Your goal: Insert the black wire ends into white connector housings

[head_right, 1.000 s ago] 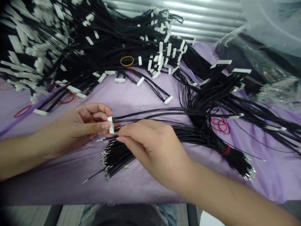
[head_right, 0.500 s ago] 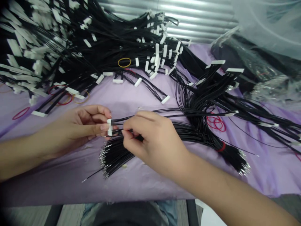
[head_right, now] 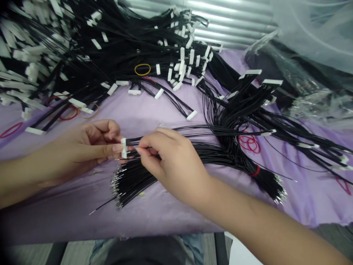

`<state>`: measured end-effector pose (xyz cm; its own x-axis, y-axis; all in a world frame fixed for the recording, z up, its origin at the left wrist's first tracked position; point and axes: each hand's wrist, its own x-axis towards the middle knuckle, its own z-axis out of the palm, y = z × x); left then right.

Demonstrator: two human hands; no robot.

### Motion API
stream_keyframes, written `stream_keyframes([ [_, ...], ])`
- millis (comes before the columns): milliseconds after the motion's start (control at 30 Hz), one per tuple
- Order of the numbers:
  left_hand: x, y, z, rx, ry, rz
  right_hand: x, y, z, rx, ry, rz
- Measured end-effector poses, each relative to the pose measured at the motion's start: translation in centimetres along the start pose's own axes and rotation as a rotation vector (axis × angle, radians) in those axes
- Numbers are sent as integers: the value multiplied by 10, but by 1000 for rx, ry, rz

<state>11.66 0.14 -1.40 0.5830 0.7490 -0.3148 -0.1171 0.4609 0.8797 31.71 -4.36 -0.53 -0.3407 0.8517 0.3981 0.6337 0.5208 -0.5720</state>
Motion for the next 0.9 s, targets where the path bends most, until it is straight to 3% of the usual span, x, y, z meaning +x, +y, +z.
stream_keyframes([
  [133, -2, 1, 2, -23, 12, -17, -1, 1, 4, -6, 0, -27],
  [300, -1, 2, 2, -18, 35, -15, -3, 2, 14, -109, 7, -171],
  [400, 1, 2, 4, -25, 50, -10, -4, -1, 13, -170, 7, -168],
  [533, -2, 1, 6, 59, 108, 108, -11, -8, 5, -270, 67, -180],
  [633, -7, 1, 7, 230, 142, 232, -18, -9, 4, -310, -59, -208],
  [767, -7, 1, 5, 244, 168, 225, -21, -6, 8, -384, -217, -135],
  [900, -2, 3, 3, 224, 189, 206, -15, -4, 2, -245, -283, -60],
])
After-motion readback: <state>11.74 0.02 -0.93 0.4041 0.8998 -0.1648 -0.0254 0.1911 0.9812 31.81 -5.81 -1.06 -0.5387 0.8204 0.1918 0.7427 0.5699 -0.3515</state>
